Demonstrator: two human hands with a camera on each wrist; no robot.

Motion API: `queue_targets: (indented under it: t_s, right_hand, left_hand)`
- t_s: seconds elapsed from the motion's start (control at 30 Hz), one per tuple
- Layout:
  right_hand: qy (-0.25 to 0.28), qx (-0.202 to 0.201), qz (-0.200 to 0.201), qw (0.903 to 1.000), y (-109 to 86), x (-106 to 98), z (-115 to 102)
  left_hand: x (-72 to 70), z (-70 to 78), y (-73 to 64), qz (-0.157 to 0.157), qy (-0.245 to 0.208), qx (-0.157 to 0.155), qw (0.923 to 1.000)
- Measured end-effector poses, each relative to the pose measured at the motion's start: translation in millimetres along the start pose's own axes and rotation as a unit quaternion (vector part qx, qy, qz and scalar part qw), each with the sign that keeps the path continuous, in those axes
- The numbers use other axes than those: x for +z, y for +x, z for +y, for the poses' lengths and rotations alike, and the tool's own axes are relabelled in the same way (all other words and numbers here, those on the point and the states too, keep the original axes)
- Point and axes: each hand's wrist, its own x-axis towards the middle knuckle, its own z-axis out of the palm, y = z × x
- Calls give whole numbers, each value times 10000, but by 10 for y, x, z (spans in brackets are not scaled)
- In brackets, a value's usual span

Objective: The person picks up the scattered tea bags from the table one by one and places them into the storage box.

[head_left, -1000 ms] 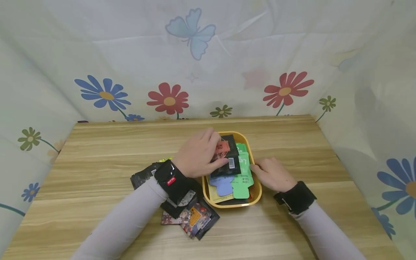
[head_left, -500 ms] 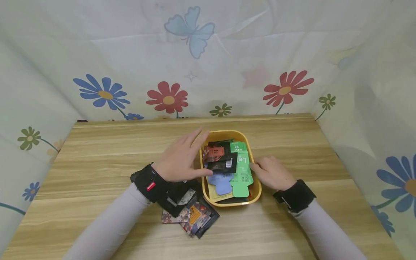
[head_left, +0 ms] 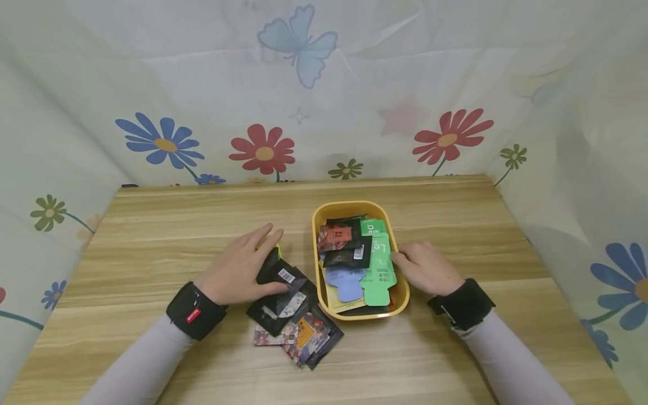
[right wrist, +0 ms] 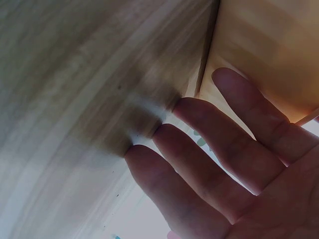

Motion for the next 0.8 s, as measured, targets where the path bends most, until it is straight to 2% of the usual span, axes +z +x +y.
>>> queue_targets:
  t_s: [0.2,0.4,0.67,0.8]
  right_hand:
    - [-10,-26,14,10000,-5,-6,-6]
    - [58,-32,-5,10000,-19,-17,-31]
    - [3,-23,6,10000,-23,-17,-29]
    - [-4,-20,14,10000,-20,-14,-17]
  left_hand:
    - [41,-156,-160,-126,-15,-355,9993]
    - [33,-285,-297,-78,89,-618,9980]
    - [0,-349,-404,-176,271,-860,9958]
    - [-7,-372,-430,-187,315,-887,9954]
